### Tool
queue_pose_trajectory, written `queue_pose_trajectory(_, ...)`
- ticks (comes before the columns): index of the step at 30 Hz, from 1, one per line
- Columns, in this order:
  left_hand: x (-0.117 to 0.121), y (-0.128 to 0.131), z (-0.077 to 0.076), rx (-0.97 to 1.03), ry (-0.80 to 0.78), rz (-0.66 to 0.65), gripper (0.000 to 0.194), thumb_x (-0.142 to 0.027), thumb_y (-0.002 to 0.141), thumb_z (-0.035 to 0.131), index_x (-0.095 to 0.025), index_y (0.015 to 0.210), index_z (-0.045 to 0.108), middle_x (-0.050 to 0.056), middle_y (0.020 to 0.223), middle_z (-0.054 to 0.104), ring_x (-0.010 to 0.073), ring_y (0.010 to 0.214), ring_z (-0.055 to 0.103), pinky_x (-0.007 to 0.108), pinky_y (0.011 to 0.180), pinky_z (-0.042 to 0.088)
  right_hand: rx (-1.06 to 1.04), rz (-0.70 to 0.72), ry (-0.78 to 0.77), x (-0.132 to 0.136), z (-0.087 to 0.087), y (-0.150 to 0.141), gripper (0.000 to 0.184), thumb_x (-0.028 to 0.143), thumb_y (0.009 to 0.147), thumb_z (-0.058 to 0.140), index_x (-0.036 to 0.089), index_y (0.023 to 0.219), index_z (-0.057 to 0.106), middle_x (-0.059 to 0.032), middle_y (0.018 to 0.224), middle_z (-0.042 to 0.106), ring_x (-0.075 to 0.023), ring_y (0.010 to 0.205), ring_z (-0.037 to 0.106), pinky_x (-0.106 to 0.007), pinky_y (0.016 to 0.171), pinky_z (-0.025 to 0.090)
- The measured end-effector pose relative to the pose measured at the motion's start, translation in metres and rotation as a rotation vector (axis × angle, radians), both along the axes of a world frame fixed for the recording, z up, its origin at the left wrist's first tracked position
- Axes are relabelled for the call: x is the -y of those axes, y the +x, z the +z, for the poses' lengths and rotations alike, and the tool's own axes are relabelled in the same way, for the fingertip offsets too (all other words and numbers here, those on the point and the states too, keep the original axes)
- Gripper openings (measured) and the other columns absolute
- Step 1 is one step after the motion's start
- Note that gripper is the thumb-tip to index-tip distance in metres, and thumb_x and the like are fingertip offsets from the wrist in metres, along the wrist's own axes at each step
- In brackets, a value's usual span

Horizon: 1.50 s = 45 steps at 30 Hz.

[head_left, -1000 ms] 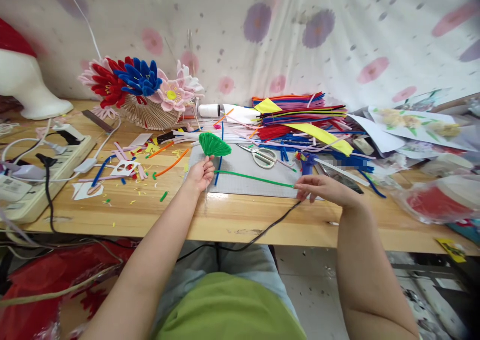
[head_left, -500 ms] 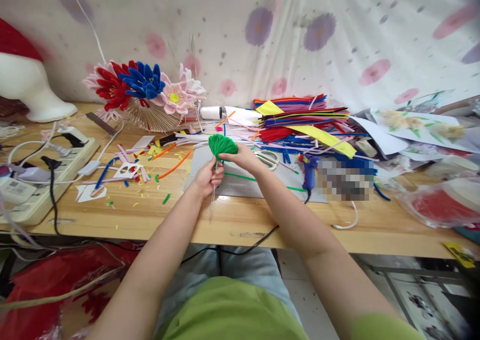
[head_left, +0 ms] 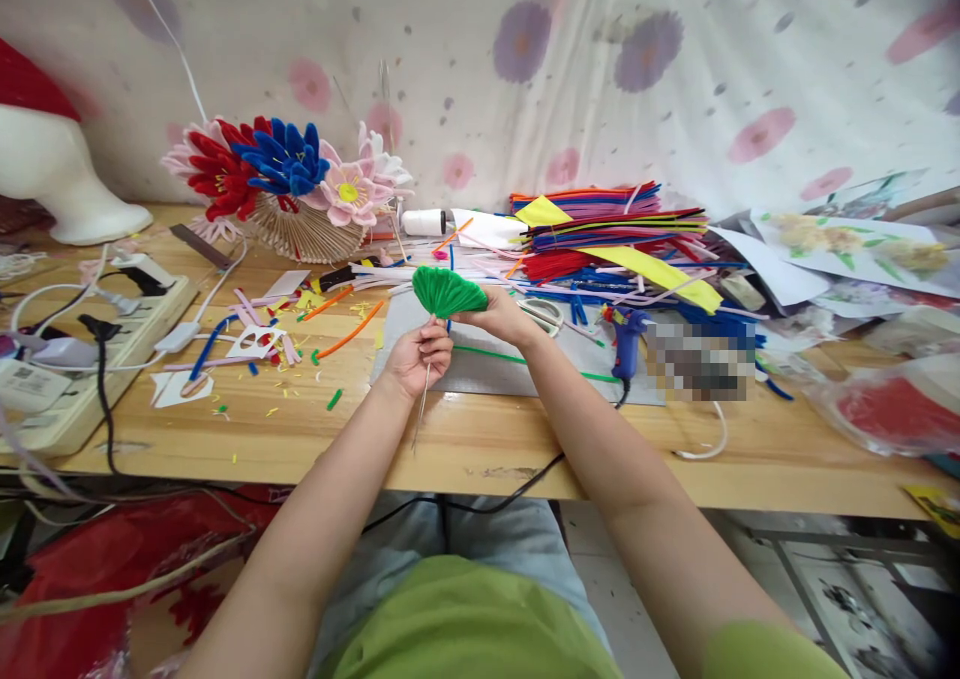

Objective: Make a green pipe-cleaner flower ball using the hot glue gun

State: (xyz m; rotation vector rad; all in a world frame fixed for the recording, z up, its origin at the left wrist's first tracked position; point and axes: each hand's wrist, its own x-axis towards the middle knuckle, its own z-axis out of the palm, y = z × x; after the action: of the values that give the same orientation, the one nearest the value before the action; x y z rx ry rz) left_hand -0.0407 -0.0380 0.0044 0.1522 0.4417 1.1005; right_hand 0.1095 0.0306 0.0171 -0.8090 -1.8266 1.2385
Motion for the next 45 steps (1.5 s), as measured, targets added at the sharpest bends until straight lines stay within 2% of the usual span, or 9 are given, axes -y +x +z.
queue_pose_trajectory(7, -0.003, 0.009, 0.003, -0.442, 0.173, -0.024, 0.023, -0.024, 0.089, 0.043, -0.011, 0.071, 0.051, -0.008, 0.044, 0.032, 0.0005, 0.032, 0.021, 0.010, 0.031, 0.012, 0.067, -0.015, 0.023, 0.005, 0.014, 0.010, 0.034, 0.041, 0.056, 0.073, 0.013, 0.071, 0.062, 0.0020, 0.067, 0.058, -0.0110, 0.064, 0.050, -0.026, 0.067, 0.042)
queue_pose_trajectory(11, -0.003, 0.014, 0.002, -0.642, 0.248, 0.038, 0.028, -0.038, 0.083, 0.053, -0.013, 0.072, 0.053, -0.008, 0.044, 0.033, 0.0008, 0.033, 0.023, 0.011, 0.032, 0.011, 0.160, -0.108, 0.077, 0.010, 0.019, 0.008, 0.033, 0.042, 0.062, 0.069, 0.012, 0.074, 0.063, 0.0011, 0.066, 0.058, -0.0110, 0.062, 0.048, -0.024, 0.063, 0.039)
queue_pose_trajectory(15, -0.002, 0.015, 0.004, -0.738, 0.246, 0.127, 0.025, -0.034, 0.079, 0.059, -0.014, 0.067, 0.050, -0.009, 0.041, 0.030, 0.0007, 0.033, 0.022, 0.011, 0.034, 0.011, 0.260, -0.094, 0.218, 0.011, 0.024, 0.005, 0.032, 0.039, 0.065, 0.066, 0.012, 0.082, 0.065, -0.0001, 0.072, 0.060, -0.0130, 0.068, 0.050, -0.023, 0.065, 0.038)
queue_pose_trajectory(20, -0.002, 0.013, 0.013, -0.691, 0.261, 0.175, 0.024, -0.028, 0.078, 0.060, -0.014, 0.062, 0.048, -0.010, 0.037, 0.026, 0.0006, 0.031, 0.019, 0.012, 0.033, 0.011, 0.266, 0.005, 0.307, 0.006, 0.033, 0.004, 0.029, 0.037, 0.068, 0.063, 0.012, 0.083, 0.065, 0.0002, 0.074, 0.059, -0.0131, 0.069, 0.050, -0.023, 0.066, 0.038)
queue_pose_trajectory(26, -0.007, 0.011, 0.016, -0.717, 0.315, 0.197, 0.025, -0.027, 0.081, 0.057, -0.012, 0.061, 0.052, -0.009, 0.036, 0.029, 0.0005, 0.031, 0.021, 0.012, 0.033, 0.014, 0.240, 0.076, 0.273, -0.001, 0.040, 0.006, 0.034, 0.040, 0.067, 0.066, 0.012, 0.086, 0.065, 0.0005, 0.074, 0.059, -0.0140, 0.071, 0.052, -0.025, 0.068, 0.040)
queue_pose_trajectory(31, -0.008, -0.004, 0.031, -0.536, 0.331, 0.047, 0.026, -0.032, 0.086, 0.049, -0.011, 0.073, 0.057, -0.007, 0.044, 0.032, 0.0020, 0.035, 0.024, 0.011, 0.033, 0.017, 0.136, 0.117, 0.240, 0.003, 0.052, 0.014, 0.034, 0.043, 0.068, 0.066, 0.016, 0.089, 0.067, -0.0019, 0.085, 0.064, -0.0181, 0.084, 0.056, -0.031, 0.080, 0.043)
queue_pose_trajectory(37, -0.006, -0.025, 0.049, -0.341, 0.227, -0.149, 0.019, -0.024, 0.086, 0.049, -0.009, 0.077, 0.057, -0.008, 0.048, 0.023, 0.0026, 0.038, 0.023, 0.010, 0.034, 0.016, 0.057, 0.146, 0.333, 0.003, 0.066, 0.014, 0.021, 0.041, 0.071, 0.065, 0.022, 0.078, 0.070, -0.0029, 0.098, 0.066, -0.0202, 0.104, 0.054, -0.036, 0.099, 0.035)
queue_pose_trajectory(41, -0.007, -0.026, 0.052, -0.641, 0.410, -0.043, 0.020, -0.030, 0.080, 0.058, -0.011, 0.074, 0.059, -0.009, 0.046, 0.023, 0.0026, 0.038, 0.016, 0.014, 0.036, 0.012, 0.043, 0.146, 0.363, -0.001, 0.068, 0.015, 0.022, 0.034, 0.068, 0.067, 0.025, 0.088, 0.068, -0.0016, 0.110, 0.063, -0.0206, 0.118, 0.047, -0.039, 0.107, 0.027)
queue_pose_trajectory(45, -0.005, -0.032, 0.055, -1.234, 0.801, 0.272, 0.023, -0.036, 0.074, 0.062, -0.014, 0.067, 0.060, -0.004, 0.048, 0.041, 0.0066, 0.046, 0.035, 0.019, 0.045, 0.026, -0.093, 0.232, 0.281, 0.002, 0.070, 0.021, 0.038, 0.028, 0.069, 0.064, 0.028, 0.107, 0.060, -0.0003, 0.125, 0.055, -0.0204, 0.127, 0.040, -0.040, 0.108, 0.025)
